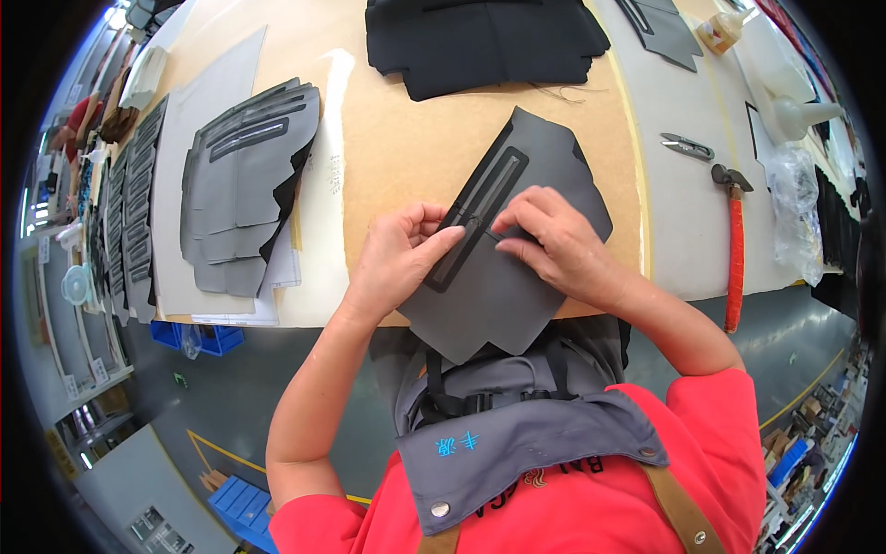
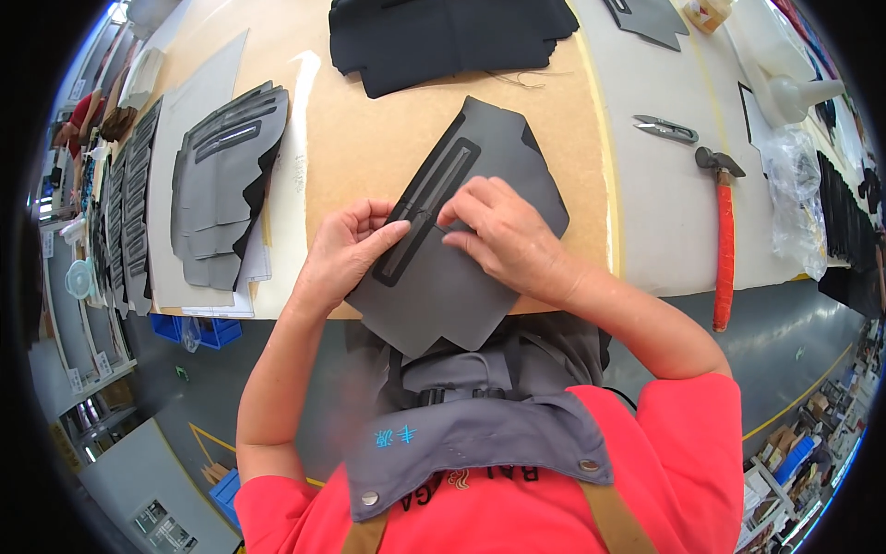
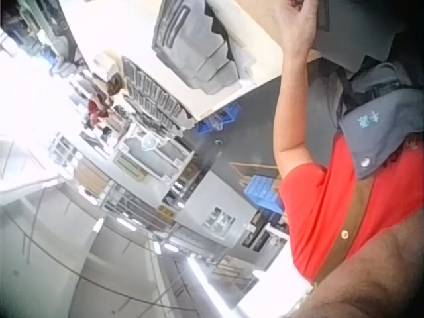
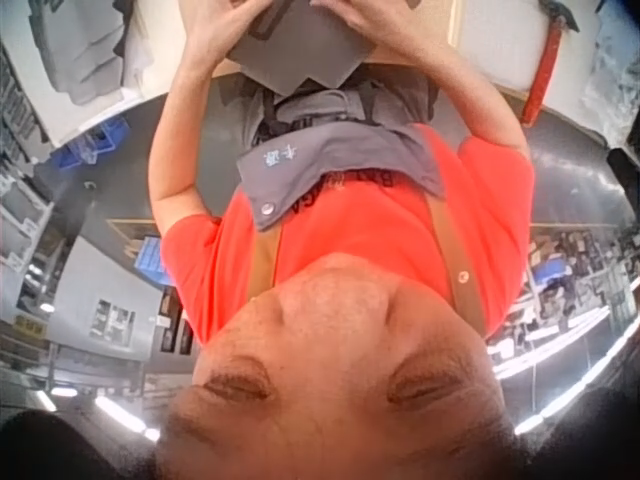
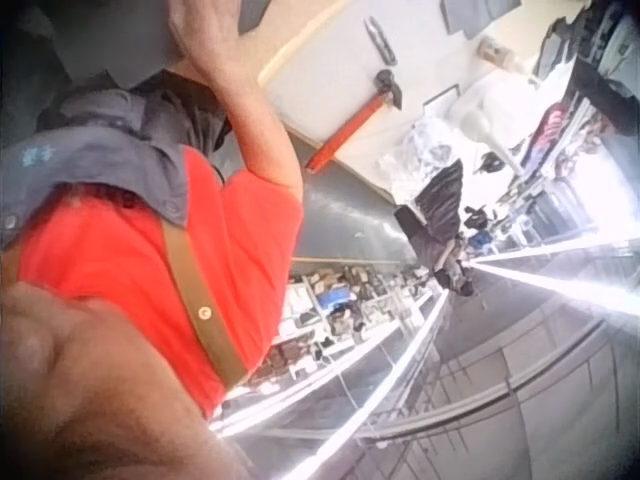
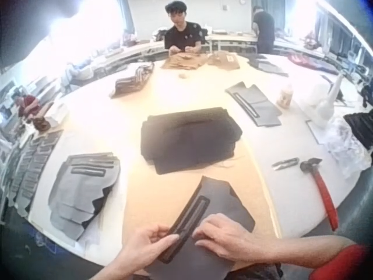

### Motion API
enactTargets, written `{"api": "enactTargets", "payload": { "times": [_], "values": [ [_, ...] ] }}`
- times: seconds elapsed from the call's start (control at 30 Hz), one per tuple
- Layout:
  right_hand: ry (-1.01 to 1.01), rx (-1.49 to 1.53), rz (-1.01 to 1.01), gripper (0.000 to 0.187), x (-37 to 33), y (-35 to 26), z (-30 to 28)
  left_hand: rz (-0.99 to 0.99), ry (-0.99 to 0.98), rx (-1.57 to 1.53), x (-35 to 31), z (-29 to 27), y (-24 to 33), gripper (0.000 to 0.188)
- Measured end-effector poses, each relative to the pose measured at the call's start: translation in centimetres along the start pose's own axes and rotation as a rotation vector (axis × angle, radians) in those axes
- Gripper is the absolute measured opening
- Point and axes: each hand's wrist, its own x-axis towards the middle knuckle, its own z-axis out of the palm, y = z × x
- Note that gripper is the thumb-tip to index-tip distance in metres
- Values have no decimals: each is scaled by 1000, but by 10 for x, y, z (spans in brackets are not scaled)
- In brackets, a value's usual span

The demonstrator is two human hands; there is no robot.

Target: Assembling and reinforcing leather panels by aligning strips and using a hammer to secure components in a workshop.

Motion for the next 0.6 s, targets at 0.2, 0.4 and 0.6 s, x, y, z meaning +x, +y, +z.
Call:
{"api": "enactTargets", "payload": {
  "times": [0.2, 0.4, 0.6],
  "values": [
    [-12, -95, -115, 25, -2, 7, 17, -82, -26, 45, 6, 0, 8, 23],
    [-39, -115, -106, 29, -3, 7, 14, -279, -154, -354, 4, -9, 5, 16],
    [18, -74, -108, 26, -8, 7, 2, -333, -79, -275, 0, 3, 28, 18]
  ]
}}
